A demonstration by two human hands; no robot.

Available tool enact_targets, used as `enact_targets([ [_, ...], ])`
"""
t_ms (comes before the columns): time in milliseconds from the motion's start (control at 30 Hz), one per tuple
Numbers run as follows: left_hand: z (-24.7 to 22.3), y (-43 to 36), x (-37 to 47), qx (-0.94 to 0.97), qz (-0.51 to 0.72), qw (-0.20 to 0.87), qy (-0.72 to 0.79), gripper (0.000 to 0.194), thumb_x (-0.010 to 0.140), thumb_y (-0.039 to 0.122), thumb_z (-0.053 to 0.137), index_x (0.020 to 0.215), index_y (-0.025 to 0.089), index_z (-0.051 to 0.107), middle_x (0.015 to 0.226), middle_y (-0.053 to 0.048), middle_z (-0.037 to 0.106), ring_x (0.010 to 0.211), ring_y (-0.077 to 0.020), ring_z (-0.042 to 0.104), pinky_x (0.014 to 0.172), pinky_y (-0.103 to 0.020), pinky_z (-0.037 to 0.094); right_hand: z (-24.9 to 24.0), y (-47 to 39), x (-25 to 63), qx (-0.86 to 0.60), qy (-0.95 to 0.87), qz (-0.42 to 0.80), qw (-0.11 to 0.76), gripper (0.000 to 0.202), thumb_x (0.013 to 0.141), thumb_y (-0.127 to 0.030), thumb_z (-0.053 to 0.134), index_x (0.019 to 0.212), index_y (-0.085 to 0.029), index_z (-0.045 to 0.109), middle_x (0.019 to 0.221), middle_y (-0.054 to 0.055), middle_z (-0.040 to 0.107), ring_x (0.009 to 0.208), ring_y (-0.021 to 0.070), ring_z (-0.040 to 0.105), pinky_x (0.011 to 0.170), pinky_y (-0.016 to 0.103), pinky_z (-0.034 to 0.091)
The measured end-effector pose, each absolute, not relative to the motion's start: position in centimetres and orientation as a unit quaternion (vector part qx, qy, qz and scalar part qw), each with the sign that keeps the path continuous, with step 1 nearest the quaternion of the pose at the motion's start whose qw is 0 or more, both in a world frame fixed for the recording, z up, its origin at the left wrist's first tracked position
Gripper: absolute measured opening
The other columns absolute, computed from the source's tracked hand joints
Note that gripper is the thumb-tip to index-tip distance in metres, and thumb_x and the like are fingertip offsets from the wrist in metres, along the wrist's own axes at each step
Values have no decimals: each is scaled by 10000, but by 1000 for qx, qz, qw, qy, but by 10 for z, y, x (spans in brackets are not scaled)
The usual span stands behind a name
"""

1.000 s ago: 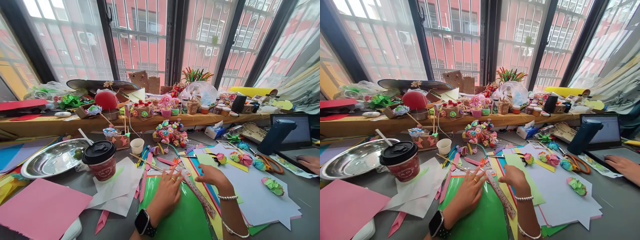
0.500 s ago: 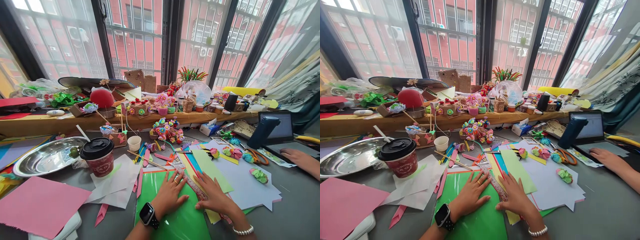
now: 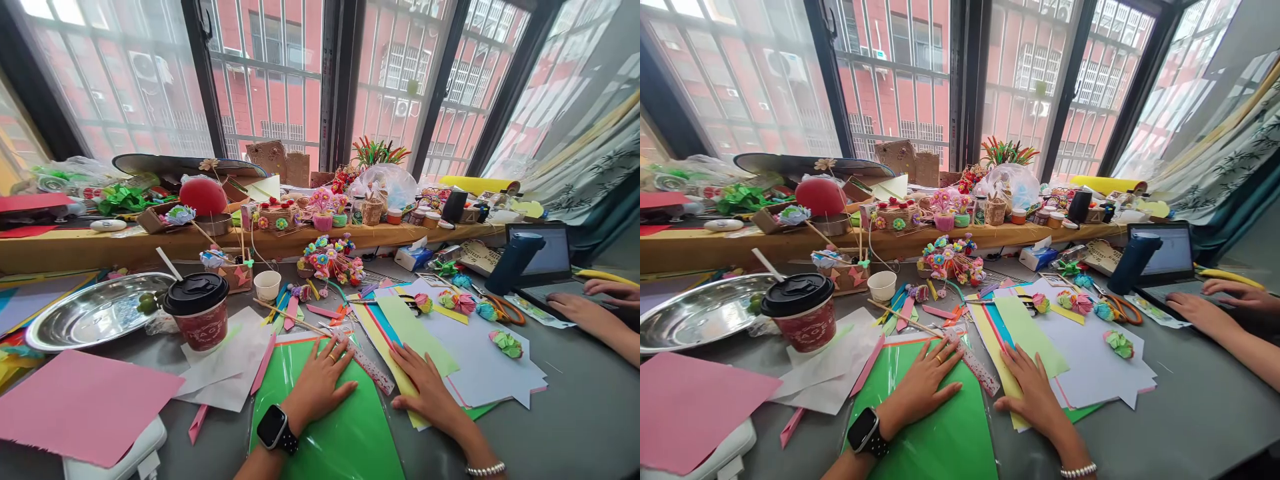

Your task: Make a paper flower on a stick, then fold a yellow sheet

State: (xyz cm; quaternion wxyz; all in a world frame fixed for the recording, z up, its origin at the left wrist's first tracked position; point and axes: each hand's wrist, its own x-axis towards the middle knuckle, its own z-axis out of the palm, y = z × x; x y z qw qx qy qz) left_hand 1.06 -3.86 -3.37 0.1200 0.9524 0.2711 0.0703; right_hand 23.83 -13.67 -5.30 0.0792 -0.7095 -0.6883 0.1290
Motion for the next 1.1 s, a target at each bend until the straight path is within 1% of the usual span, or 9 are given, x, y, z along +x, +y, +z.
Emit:
enact_targets([
  [133,-33,-39,11,950,68,128,278,583,814,564,241,1306,253,264,1384,-51,249,1274,-254,167,1013,-528,122,-54,-137,238,-709,-688,127,94,748,713,-650,367,1315,-219,265,1382,45,228,1278,245,140,1012,505,59],
  [333,-35,-39,10,948,75,127,283,573,810,545,298,1301,251,278,1384,-58,249,1274,-255,165,1016,-521,129,-57,-135,237,-715,-680,121,106,726,712,-632,392,1307,-228,286,1378,29,245,1277,237,148,1015,497,71],
  [567,-39,-38,11,944,87,130,290,563,804,515,357,1300,261,280,1384,-46,254,1270,-267,176,1013,-517,154,-56,-135,234,-723,-673,114,102,702,742,-623,351,1306,-209,294,1374,32,256,1275,227,161,1020,481,81],
  [833,-36,-39,11,938,78,148,303,576,792,505,387,1299,250,290,1388,-50,244,1270,-276,173,1019,-505,146,-58,-135,236,-724,-671,116,110,636,775,-597,315,1303,-244,297,1373,19,261,1275,216,166,1020,475,85],
  [967,-37,-38,11,937,77,151,306,578,785,497,406,1297,251,296,1389,-47,244,1271,-277,170,1022,-500,146,-61,-134,238,-725,-669,119,115,632,772,-593,330,1297,-242,313,1369,24,272,1271,219,180,1021,473,87],
  [1100,-38,-38,11,936,84,151,307,575,784,481,420,1294,243,304,1393,-52,232,1271,-273,169,1026,-494,137,-63,-134,239,-723,-669,118,127,628,774,-577,347,1306,-249,290,1369,29,273,1269,219,186,1020,471,92],
])
